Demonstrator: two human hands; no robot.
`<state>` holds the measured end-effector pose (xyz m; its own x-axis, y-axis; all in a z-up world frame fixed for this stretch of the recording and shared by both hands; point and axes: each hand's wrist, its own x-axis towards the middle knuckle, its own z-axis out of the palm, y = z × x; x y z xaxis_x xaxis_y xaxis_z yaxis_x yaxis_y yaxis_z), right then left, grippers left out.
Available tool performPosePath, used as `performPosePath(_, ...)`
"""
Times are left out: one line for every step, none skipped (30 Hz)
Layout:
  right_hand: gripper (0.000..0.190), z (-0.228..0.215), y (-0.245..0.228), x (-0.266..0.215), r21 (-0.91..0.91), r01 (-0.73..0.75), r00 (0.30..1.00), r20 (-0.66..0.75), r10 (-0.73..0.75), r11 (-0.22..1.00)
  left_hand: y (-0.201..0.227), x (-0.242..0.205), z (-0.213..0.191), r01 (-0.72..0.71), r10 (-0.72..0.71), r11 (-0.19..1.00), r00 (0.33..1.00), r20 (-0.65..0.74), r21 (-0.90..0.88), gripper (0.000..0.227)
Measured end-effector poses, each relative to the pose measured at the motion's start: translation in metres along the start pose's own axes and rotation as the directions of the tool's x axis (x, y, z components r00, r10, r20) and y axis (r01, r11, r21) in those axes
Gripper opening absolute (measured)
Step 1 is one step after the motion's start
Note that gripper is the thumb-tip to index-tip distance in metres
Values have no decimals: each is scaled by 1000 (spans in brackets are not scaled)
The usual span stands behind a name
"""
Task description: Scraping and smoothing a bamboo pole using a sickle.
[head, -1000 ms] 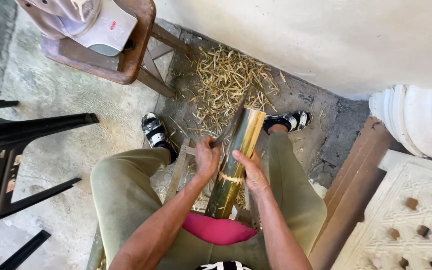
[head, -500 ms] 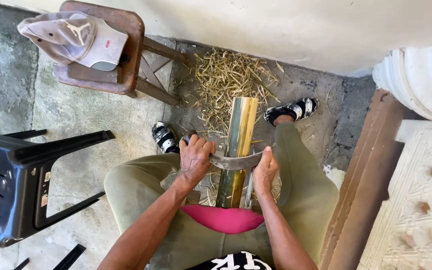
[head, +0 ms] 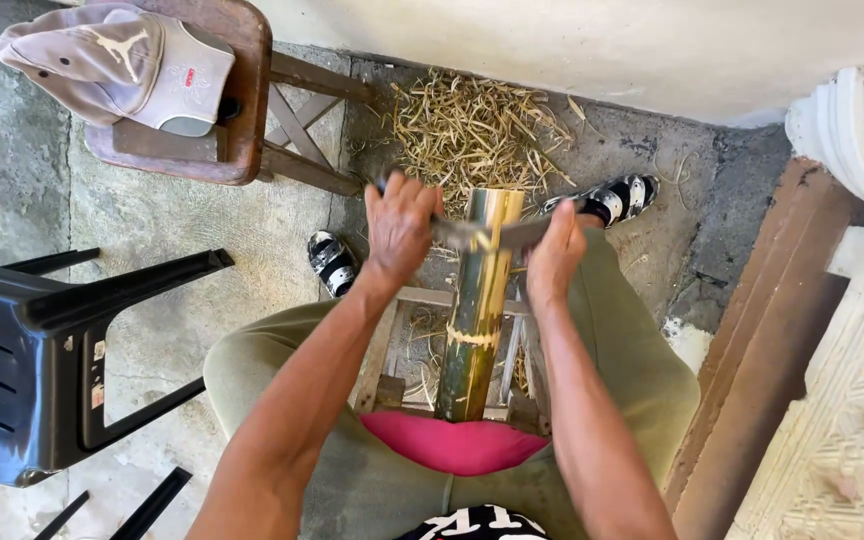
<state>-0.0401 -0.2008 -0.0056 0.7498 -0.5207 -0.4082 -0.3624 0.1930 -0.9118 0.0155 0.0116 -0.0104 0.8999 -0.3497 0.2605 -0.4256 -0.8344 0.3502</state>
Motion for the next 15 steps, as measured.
performPosePath(50,8,-14,13,-43,23,999,31,-21,999,-4,16,6,-2,1,1000,998,-57,-11,27)
performPosePath(50,6,-7,31,-46,15,1000,27,-13,999,1,22,3,-1,0,1000,999,-48,-14,27)
performPosePath(47,5,-2,48,-30,15,996,87,-12,999,5,28,-1,24,-24,1000,998,-54,-2,25)
performPosePath(45,11,-2,75,-1,33,988,152,-33,999,5,47,-6,41,-39,999,996,-81,17,24)
performPosePath(45,10,-4,73,8,45,987,155,-45,999,8,46,-11,34,-32,999,995,-93,22,24)
performPosePath(42,7,-6,71,44,-34,991,130,28,998,11,44,-16,54,-50,998,995,-89,40,22)
performPosePath(39,4,-6,69,82,-111,989,110,102,990,13,42,-19,73,-68,996,994,-87,57,21)
performPosePath(39,-3,2,49,85,-104,989,111,94,991,18,22,-23,71,-65,996,993,-94,57,21)
performPosePath(37,-10,12,29,59,-170,984,69,166,984,22,1,-26,68,-66,997,995,-69,34,19)
performPosePath(36,-20,25,4,31,-246,969,23,245,969,29,-25,-28,71,-71,997,997,-34,9,18)
performPosePath(36,-24,29,-19,29,-248,969,22,248,968,33,-41,-34,73,-72,997,997,-31,8,18)
performPosePath(38,-27,34,-46,33,-254,966,-38,255,967,37,-59,-41,72,-73,997,997,36,26,18)
performPosePath(40,-31,39,-73,37,-259,960,-97,261,965,42,-78,-48,71,-75,997,992,102,45,17)
performPosePath(40,-35,45,-85,36,-272,956,-103,275,962,47,-82,-59,72,-76,997,990,118,42,17)
performPosePath(43,-39,49,-97,-11,-300,943,-151,295,954,52,-86,-71,70,-67,997,990,125,-16,17)
